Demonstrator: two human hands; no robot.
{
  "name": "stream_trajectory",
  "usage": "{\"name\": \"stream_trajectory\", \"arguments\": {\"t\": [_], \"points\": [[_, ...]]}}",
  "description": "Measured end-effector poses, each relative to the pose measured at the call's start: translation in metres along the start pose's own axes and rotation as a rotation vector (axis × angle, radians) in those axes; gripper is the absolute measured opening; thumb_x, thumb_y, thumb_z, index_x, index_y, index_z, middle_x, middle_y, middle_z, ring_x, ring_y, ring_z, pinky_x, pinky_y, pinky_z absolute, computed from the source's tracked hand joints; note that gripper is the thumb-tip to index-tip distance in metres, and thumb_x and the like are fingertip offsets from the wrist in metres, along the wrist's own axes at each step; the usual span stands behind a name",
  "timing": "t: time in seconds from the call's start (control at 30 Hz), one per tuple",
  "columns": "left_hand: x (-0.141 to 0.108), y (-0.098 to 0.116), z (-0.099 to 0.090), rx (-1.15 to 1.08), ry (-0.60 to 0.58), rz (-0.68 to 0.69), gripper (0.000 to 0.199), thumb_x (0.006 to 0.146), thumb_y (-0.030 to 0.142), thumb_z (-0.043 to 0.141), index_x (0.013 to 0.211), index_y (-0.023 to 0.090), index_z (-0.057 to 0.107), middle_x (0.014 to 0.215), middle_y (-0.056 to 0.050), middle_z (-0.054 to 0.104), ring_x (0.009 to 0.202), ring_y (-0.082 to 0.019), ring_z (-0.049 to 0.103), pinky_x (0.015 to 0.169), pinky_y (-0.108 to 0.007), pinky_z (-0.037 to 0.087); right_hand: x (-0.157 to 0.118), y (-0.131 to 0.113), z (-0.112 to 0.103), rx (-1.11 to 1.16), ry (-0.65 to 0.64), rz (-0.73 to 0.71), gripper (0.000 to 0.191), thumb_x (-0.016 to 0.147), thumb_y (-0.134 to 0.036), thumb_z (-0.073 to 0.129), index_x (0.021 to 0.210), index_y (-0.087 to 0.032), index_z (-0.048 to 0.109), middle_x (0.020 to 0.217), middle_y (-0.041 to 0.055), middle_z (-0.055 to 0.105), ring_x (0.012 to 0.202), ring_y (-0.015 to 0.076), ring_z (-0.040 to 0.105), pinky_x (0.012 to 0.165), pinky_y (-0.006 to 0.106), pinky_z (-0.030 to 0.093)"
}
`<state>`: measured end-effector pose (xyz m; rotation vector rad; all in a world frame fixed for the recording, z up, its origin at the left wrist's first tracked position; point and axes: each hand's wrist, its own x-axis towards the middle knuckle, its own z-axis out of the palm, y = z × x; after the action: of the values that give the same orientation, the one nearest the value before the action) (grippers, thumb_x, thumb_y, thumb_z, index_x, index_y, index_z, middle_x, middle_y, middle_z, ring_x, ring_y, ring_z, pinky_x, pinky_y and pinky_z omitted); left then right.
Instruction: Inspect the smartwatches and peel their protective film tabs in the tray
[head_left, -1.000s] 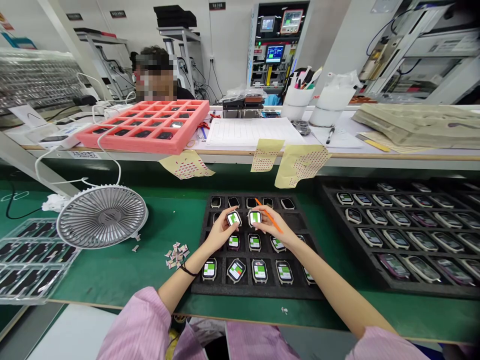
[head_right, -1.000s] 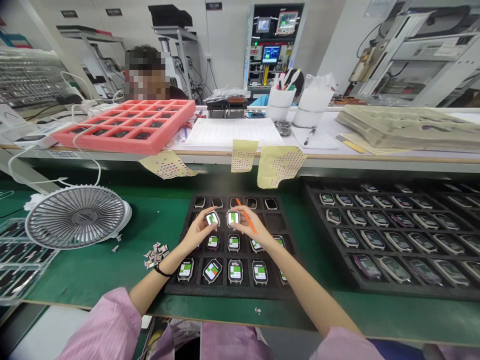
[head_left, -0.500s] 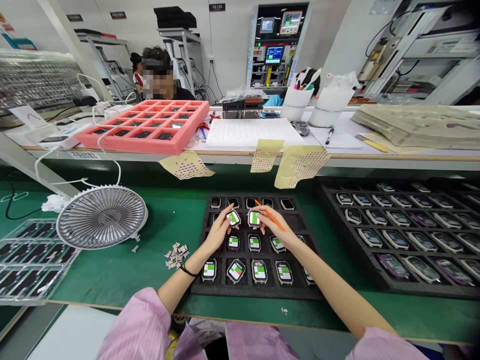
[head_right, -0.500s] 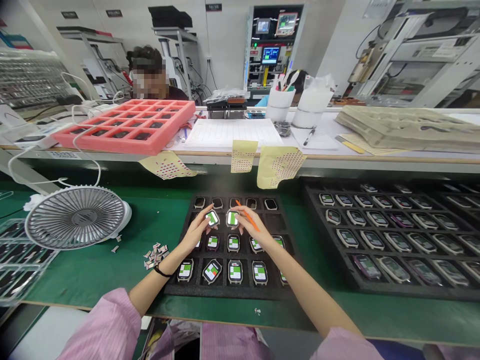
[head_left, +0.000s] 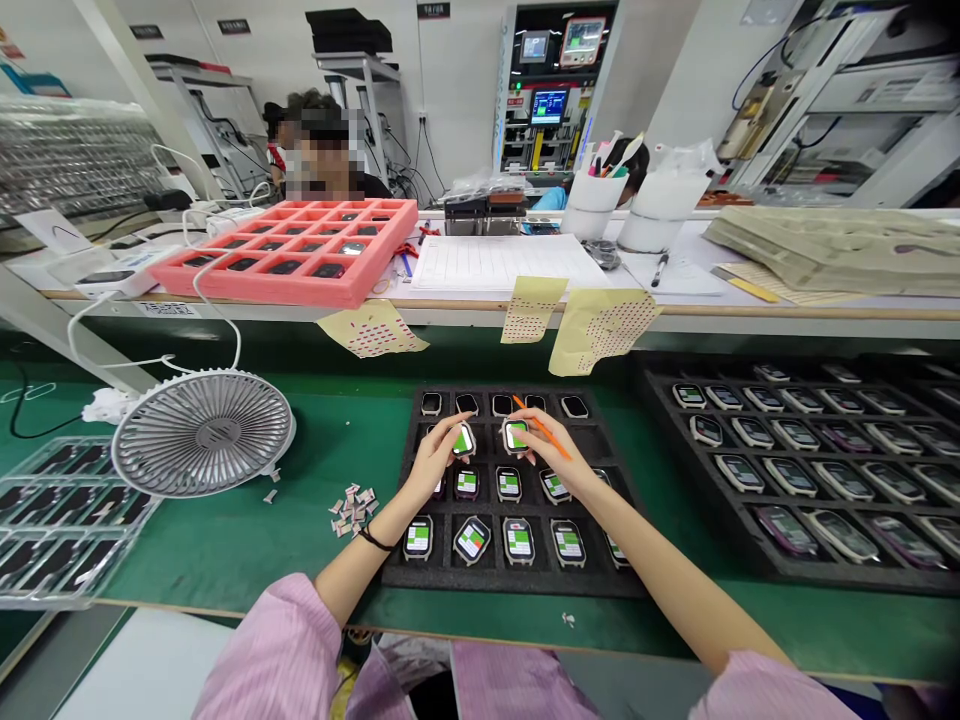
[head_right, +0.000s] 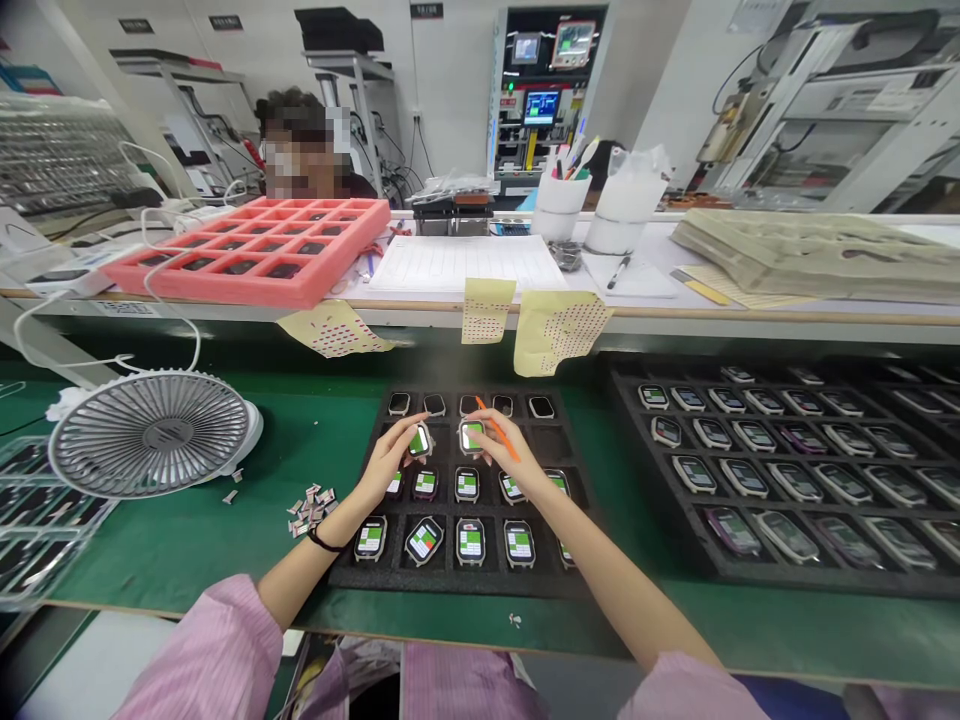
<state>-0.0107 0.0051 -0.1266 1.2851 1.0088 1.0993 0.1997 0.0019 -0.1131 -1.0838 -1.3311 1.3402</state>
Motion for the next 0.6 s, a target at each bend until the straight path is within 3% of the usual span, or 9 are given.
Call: {"name": "stream_trajectory", "arguments": {"t": [0.17, 0.3, 0.47, 0.6], "points": [[-0.001, 0.005, 0.000, -0.018, -0.007, -0.044, 0.042, 0.080, 0.052, 0.060, 0.099, 0.016, 0.068, 0.072, -0.002, 0.058, 0.062, -0.014, 0.054, 0.048, -0.021, 0.046, -0.001, -0.003, 0.000, -0.049, 0.101, 0.041, 0.025, 0.074, -0.044, 0.071, 0.083, -0.022, 0.062, 0.076, 0.0000, 0.054, 0.055, 0.0106, 0.045, 0.043, 0.021, 0.037], [0.000, 0.001, 0.001, 0.000, -0.037, -0.009, 0.040, 0.080, 0.048, 0.061, 0.105, 0.017, 0.066, 0.080, -0.004, 0.061, 0.067, -0.014, 0.055, 0.052, -0.022, 0.050, 0.000, -0.003, 0.000, -0.051, 0.072, 0.021, 0.026, 0.073, -0.043, 0.072, 0.085, -0.023, 0.061, 0.075, -0.0001, 0.055, 0.054, 0.0104, 0.044, 0.042, 0.021, 0.036], [0.000, -0.005, 0.004, 0.009, -0.065, 0.090, 0.046, 0.078, 0.043, 0.065, 0.115, 0.018, 0.060, 0.112, -0.009, 0.060, 0.077, -0.014, 0.056, 0.062, -0.025, 0.054, 0.000, -0.001, 0.000, -0.043, -0.008, -0.004, 0.033, 0.069, -0.039, 0.076, 0.092, -0.023, 0.058, 0.075, -0.0011, 0.056, 0.055, 0.0114, 0.049, 0.044, 0.023, 0.035], [-0.001, -0.007, 0.004, 0.017, -0.092, 0.104, 0.054, 0.078, 0.037, 0.067, 0.126, 0.018, 0.052, 0.115, -0.010, 0.059, 0.082, -0.014, 0.058, 0.073, -0.027, 0.054, 0.001, 0.000, 0.001, -0.024, -0.051, -0.019, 0.039, 0.066, -0.034, 0.078, 0.097, -0.024, 0.057, 0.087, 0.0014, 0.061, 0.071, 0.0157, 0.059, 0.059, 0.027, 0.047]]}}
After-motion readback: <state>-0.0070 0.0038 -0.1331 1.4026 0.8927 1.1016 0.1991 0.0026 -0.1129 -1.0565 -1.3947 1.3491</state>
